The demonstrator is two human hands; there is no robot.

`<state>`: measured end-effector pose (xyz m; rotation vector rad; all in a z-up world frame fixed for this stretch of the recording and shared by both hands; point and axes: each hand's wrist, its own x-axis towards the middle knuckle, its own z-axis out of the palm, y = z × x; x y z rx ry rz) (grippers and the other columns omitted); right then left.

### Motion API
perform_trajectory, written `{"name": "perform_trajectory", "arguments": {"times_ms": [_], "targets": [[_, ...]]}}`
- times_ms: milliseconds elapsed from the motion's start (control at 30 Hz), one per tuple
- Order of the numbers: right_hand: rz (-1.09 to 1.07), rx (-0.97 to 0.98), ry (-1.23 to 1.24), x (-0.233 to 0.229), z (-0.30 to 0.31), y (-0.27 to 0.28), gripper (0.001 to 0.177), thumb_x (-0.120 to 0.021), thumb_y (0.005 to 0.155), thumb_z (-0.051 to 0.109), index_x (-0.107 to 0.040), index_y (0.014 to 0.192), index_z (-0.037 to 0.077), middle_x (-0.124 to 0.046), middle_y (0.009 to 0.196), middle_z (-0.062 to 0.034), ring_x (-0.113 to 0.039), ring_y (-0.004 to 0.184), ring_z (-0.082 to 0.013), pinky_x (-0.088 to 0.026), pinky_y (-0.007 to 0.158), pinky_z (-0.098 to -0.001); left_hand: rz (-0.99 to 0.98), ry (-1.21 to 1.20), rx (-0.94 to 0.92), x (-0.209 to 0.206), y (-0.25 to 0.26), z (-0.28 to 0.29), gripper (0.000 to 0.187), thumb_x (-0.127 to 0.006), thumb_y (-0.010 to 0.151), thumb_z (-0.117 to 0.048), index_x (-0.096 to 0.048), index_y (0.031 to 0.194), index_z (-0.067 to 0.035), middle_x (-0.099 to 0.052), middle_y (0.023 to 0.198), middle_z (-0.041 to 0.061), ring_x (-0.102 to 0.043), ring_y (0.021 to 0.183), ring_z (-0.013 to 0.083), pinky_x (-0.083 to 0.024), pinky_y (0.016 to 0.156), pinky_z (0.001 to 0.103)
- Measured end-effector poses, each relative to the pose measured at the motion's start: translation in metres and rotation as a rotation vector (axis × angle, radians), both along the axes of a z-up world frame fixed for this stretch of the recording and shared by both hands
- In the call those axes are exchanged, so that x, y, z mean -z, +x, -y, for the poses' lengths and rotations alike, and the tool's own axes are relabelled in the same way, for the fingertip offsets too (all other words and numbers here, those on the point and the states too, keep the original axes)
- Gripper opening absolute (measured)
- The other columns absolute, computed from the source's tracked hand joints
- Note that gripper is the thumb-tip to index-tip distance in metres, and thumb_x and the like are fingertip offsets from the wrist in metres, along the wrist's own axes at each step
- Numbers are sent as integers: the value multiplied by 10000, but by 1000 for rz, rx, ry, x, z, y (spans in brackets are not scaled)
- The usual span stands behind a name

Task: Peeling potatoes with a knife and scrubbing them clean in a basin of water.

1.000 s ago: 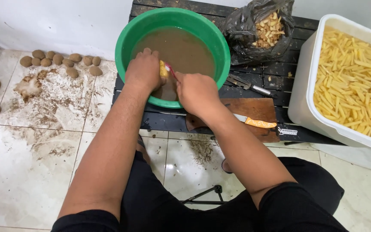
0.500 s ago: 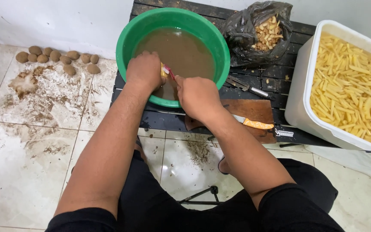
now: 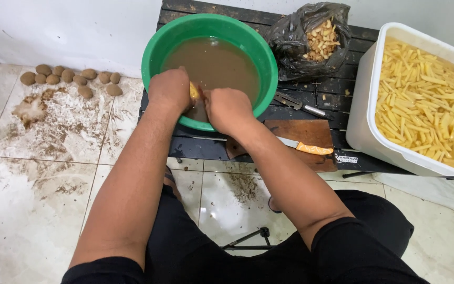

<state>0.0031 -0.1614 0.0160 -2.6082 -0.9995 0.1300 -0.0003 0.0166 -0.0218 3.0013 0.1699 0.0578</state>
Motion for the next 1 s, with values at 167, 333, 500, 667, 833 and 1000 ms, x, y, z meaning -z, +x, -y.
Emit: {"name": "perform_trajectory", "arguments": {"times_ms": [167,333,500,667,833,1000], "targets": [[-57,-58,8,-31,15,-25,364,-473,1013,155,-718,1212,-25,-759,865,-198,-733,829,-372,-570,747,-445,-4,-1,-25,-1,-5,3,348,-637,857,-46,-659,1188,57,-758,978,195,-756,974,407,-591,825,573],[-72,-52,30,-32,10,-27,388,-467,1024,169,-705,1268,-16,-774,947,-203,-736,891,-367,-580,805,-459,-24,-30,23,-10,-6,2,375,-584,882,-6,-636,1235,109,-751,1000,230,-746,987,429,-597,813,591],[-23,-33,-16,-15,-10,-10,393,-507,999,204,-692,1316,64,-779,1015,-164,-737,995,-384,-575,855,-491,-29,-7,33,-6,-5,-1,411,-602,878,7,-623,1274,116,-750,1010,226,-745,994,419,-606,792,594],[-70,-30,59,-7,-12,-5,375,-545,980,184,-714,1286,47,-780,1011,-178,-739,997,-394,-569,882,-482,-38,-3,-10,-6,-2,2,356,-605,869,25,-668,1214,90,-749,950,200,-754,949,408,-611,756,595],[10,-52,-13,-22,1,-25,384,-522,981,126,-712,1305,46,-787,963,-171,-747,970,-381,-573,885,-476,-12,-44,-30,2,4,-1,291,-596,860,49,-709,1127,79,-750,922,209,-757,922,420,-607,727,611],[32,-42,-15,-26,1,-31,327,-524,971,150,-766,1148,19,-761,858,-223,-729,885,-441,-578,819,-513,-13,-43,-15,-2,0,-1,269,-609,866,62,-719,1112,70,-757,938,221,-754,956,420,-604,763,604]]}}
